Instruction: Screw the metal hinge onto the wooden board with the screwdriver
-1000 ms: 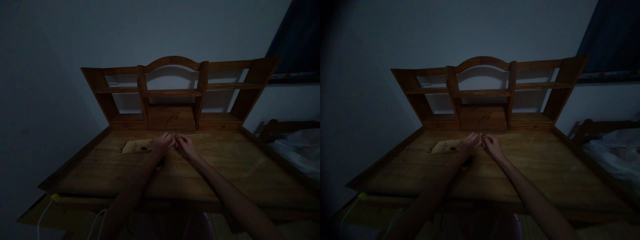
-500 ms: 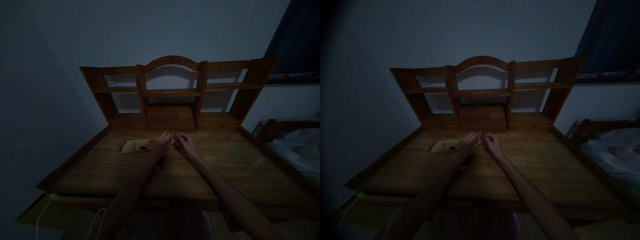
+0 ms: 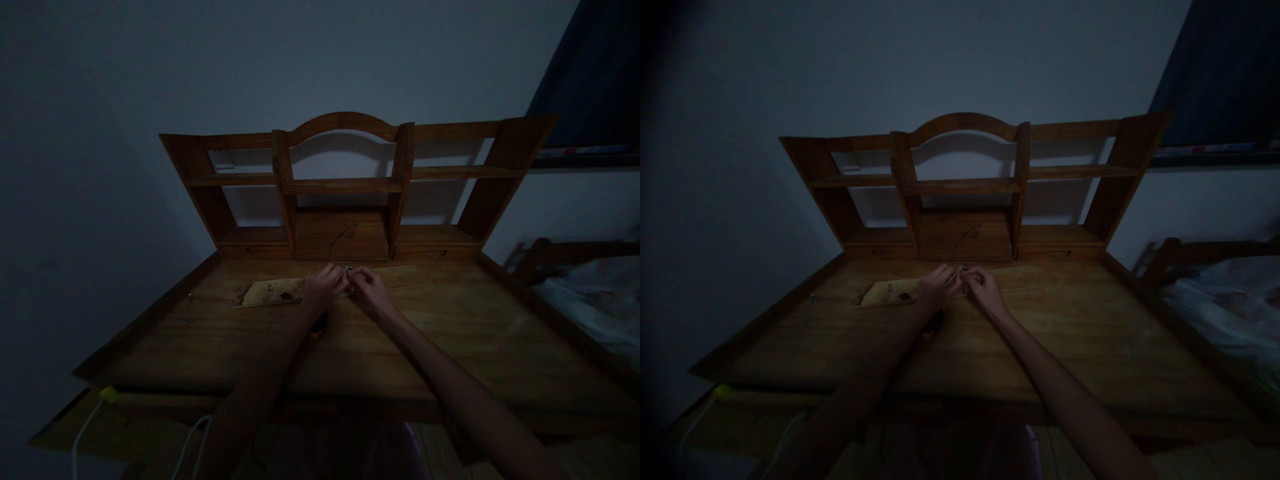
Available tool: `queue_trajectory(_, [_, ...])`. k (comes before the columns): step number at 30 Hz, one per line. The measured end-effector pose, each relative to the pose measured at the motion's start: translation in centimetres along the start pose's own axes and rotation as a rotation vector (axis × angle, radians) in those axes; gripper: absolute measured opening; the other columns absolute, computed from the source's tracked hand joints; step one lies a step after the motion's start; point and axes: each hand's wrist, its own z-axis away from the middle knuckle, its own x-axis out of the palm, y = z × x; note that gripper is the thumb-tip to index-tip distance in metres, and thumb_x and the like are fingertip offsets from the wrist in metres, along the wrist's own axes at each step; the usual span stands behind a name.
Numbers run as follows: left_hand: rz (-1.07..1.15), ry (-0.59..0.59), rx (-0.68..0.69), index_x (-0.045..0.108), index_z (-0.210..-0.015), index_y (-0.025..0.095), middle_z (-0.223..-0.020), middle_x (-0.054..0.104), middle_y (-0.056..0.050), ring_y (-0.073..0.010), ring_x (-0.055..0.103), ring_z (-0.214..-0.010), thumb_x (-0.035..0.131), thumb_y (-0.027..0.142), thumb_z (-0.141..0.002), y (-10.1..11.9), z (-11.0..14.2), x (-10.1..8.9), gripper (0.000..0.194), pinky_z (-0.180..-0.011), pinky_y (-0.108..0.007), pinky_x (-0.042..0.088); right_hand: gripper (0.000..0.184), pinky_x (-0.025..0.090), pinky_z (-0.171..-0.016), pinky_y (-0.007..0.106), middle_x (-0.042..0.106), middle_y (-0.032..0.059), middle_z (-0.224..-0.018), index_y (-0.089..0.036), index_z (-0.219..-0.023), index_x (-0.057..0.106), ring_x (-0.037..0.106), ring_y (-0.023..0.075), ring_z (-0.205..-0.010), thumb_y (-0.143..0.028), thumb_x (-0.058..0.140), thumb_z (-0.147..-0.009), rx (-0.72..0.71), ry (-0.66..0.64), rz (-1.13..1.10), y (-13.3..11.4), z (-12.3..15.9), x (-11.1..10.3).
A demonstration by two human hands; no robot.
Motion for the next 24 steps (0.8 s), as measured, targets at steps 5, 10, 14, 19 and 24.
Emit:
queue_trajectory(5, [-0.009,0.009,0.001,0.066,-0.095,0.024,-0.090,0.067,-0.003,-0.0137,0.062,-0.077,0.049,0.034,-0.096,0.02,-0.04,0.05,0.020,-0.064,-0.024,0.040,0.039,0.039,-0.055,0.027,0.055,0.0006,-0.061,-0.022,-0.066,0.059,0.049,0.0149,-0.058,-0.059,0.061,-0.081,0.010,-0.026,0.027,-0.07,0.09,0.07])
queue_trajectory(10, [-0.027,0.020,0.002,0.066,-0.091,0.023,-0.086,0.066,-0.003,-0.0137,0.061,-0.075,0.050,0.033,-0.095,0.00,-0.02,0.01,0.020,-0.063,-0.024,0.039,0.032,0.038,-0.054,0.026,0.057,-0.0016,-0.062,-0.023,-0.080,0.063,0.049,0.0138,-0.057,-0.055,0.068,-0.077,-0.017,0.002,-0.006,0.15,-0.06,0.10])
queue_trajectory(14, [-0.029,0.002,-0.005,0.067,-0.094,0.024,-0.089,0.067,-0.003,-0.0143,0.062,-0.077,0.050,0.035,-0.095,0.03,-0.03,-0.04,0.021,-0.062,-0.025,0.038,0.036,0.034,-0.053,0.025,0.054,-0.0010,-0.060,-0.020,-0.072,0.064,0.046,0.0123,-0.055,-0.054,0.060,-0.084,-0.032,-0.027,0.043,0.37,-0.25,-0.05])
queue_trajectory(19, [-0.034,0.035,-0.004,0.066,-0.089,0.023,-0.085,0.066,-0.003,-0.0143,0.061,-0.073,0.052,0.034,-0.094,0.07,-0.06,-0.04,0.019,-0.059,-0.025,0.037,0.034,0.036,-0.053,0.026,0.055,-0.0018,-0.061,-0.023,-0.081,0.064,0.047,0.0133,-0.055,-0.056,0.068,-0.076,-0.023,0.005,-0.006,0.05,-0.06,0.10])
queue_trajectory(24, [-0.025,0.032,0.009,0.066,-0.088,0.023,-0.086,0.067,-0.003,-0.0140,0.061,-0.073,0.051,0.033,-0.094,0.06,-0.02,-0.14,0.019,-0.060,-0.025,0.038,0.038,0.035,-0.050,0.027,0.052,-0.0007,-0.057,-0.022,-0.072,0.061,0.045,0.0139,-0.053,-0.060,0.065,-0.076,0.004,0.011,0.006,-0.37,-0.01,0.22])
